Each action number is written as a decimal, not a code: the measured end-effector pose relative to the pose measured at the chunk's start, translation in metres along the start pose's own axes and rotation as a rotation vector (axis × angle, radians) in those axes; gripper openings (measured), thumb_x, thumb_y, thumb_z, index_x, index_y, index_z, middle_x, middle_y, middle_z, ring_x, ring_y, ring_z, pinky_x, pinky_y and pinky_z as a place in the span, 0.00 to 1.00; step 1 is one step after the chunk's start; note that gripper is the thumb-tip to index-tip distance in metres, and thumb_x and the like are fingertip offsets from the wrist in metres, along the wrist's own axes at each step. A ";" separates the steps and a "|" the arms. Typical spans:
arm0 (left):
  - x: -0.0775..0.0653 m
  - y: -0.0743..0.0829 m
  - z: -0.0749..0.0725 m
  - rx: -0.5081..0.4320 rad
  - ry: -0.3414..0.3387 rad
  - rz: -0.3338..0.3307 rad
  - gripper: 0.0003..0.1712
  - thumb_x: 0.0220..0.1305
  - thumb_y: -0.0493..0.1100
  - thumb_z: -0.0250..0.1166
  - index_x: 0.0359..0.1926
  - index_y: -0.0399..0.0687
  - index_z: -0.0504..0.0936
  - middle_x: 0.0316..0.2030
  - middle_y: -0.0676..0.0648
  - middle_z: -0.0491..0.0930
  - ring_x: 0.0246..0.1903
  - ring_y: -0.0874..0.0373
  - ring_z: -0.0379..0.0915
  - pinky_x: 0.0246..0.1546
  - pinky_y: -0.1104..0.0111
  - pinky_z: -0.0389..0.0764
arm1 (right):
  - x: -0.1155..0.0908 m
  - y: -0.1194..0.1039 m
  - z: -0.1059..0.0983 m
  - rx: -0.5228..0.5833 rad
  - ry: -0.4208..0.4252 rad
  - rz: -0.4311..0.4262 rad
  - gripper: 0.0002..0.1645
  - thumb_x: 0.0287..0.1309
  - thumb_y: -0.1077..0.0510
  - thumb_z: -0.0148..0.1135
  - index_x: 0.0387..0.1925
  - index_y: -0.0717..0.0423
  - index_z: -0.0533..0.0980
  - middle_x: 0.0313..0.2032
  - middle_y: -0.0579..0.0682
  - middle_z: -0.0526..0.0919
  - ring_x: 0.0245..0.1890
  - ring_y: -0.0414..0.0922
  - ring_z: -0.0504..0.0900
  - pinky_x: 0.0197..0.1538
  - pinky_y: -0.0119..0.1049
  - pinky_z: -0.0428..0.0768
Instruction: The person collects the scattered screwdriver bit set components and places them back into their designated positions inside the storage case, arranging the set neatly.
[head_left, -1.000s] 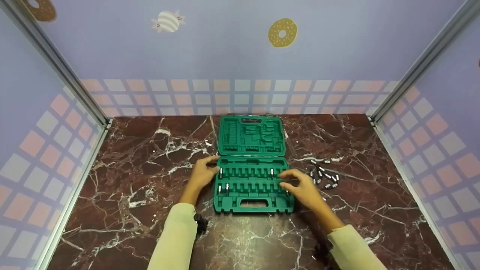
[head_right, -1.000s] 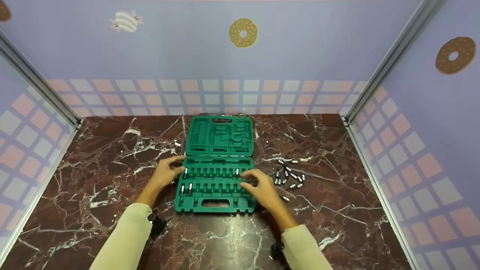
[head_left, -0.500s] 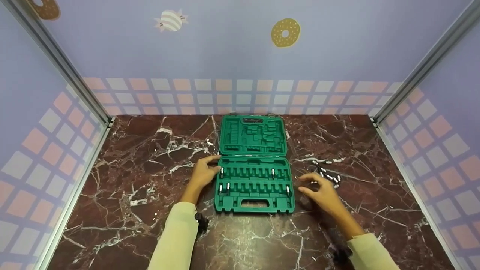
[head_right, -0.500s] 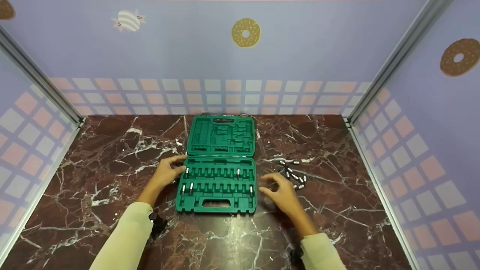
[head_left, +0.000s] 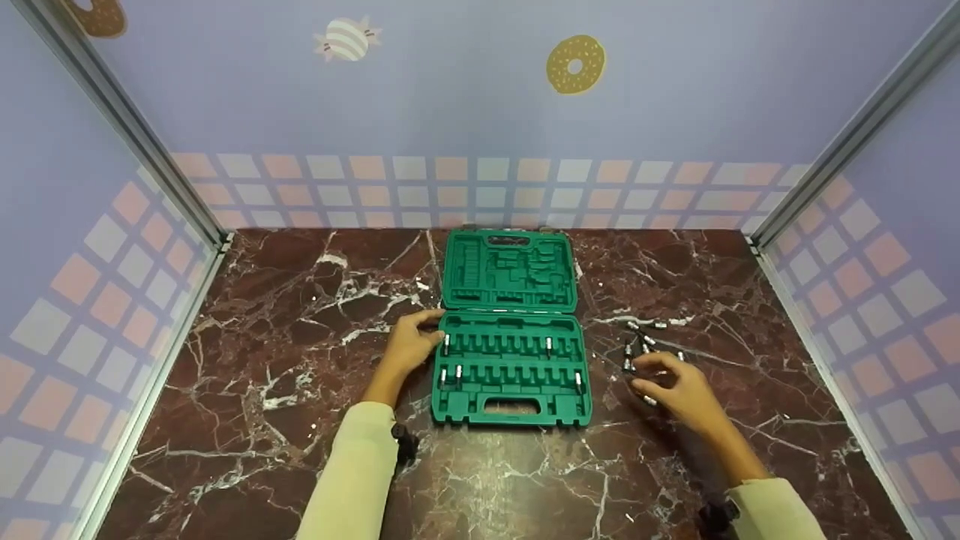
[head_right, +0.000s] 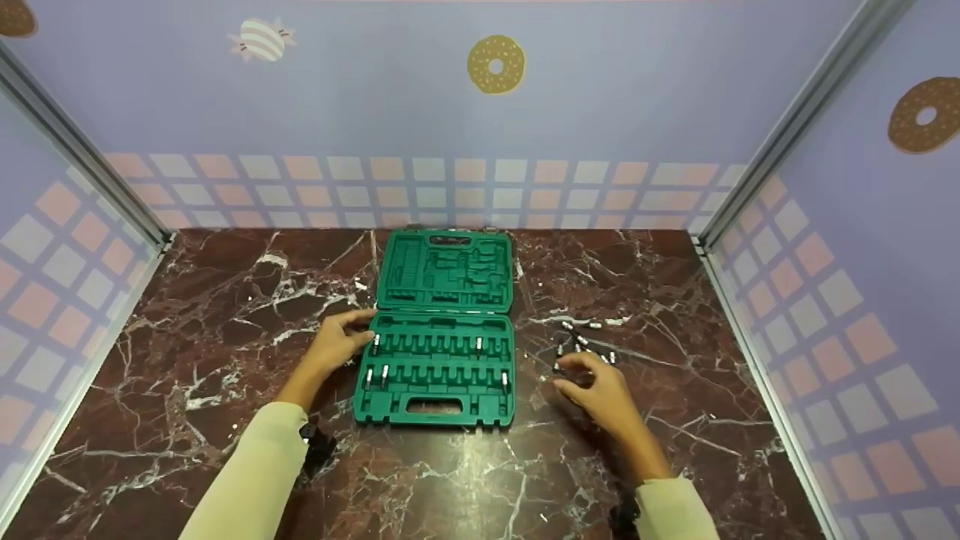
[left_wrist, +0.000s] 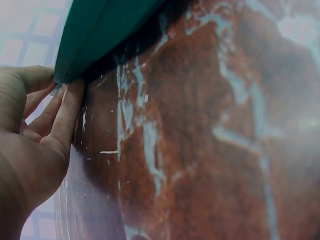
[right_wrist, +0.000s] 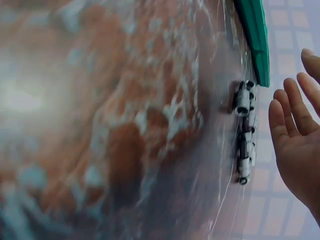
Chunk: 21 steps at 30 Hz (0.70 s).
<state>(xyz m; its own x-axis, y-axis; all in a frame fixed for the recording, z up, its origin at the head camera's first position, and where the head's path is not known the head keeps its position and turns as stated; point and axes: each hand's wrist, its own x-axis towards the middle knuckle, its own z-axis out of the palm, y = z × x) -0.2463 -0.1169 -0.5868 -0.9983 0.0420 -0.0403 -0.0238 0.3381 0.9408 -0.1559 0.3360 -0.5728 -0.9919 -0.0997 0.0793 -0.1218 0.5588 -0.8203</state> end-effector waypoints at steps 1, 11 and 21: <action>0.000 0.000 0.000 0.000 0.001 0.003 0.23 0.63 0.28 0.67 0.60 0.40 0.84 0.50 0.36 0.85 0.35 0.54 0.82 0.36 0.68 0.81 | -0.001 0.001 -0.001 -0.001 -0.005 -0.002 0.20 0.58 0.66 0.73 0.52 0.64 0.82 0.46 0.64 0.87 0.40 0.40 0.86 0.43 0.29 0.83; 0.000 0.000 0.000 0.014 0.010 -0.025 0.24 0.63 0.29 0.68 0.60 0.42 0.85 0.51 0.36 0.85 0.34 0.54 0.82 0.36 0.67 0.82 | -0.009 0.014 -0.010 -0.090 -0.038 0.004 0.19 0.54 0.56 0.78 0.48 0.53 0.85 0.41 0.52 0.89 0.40 0.39 0.84 0.46 0.28 0.80; 0.001 0.000 -0.002 0.028 -0.003 -0.024 0.24 0.64 0.30 0.68 0.61 0.43 0.84 0.53 0.36 0.85 0.36 0.52 0.83 0.38 0.64 0.83 | -0.020 0.021 -0.013 -0.192 -0.034 0.007 0.19 0.53 0.56 0.79 0.47 0.53 0.84 0.37 0.49 0.88 0.34 0.35 0.83 0.39 0.30 0.82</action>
<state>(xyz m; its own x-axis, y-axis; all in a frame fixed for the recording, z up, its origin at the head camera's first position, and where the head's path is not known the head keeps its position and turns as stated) -0.2469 -0.1182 -0.5858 -0.9973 0.0365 -0.0638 -0.0461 0.3656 0.9296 -0.1394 0.3602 -0.5845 -0.9913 -0.1212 0.0519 -0.1228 0.7062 -0.6973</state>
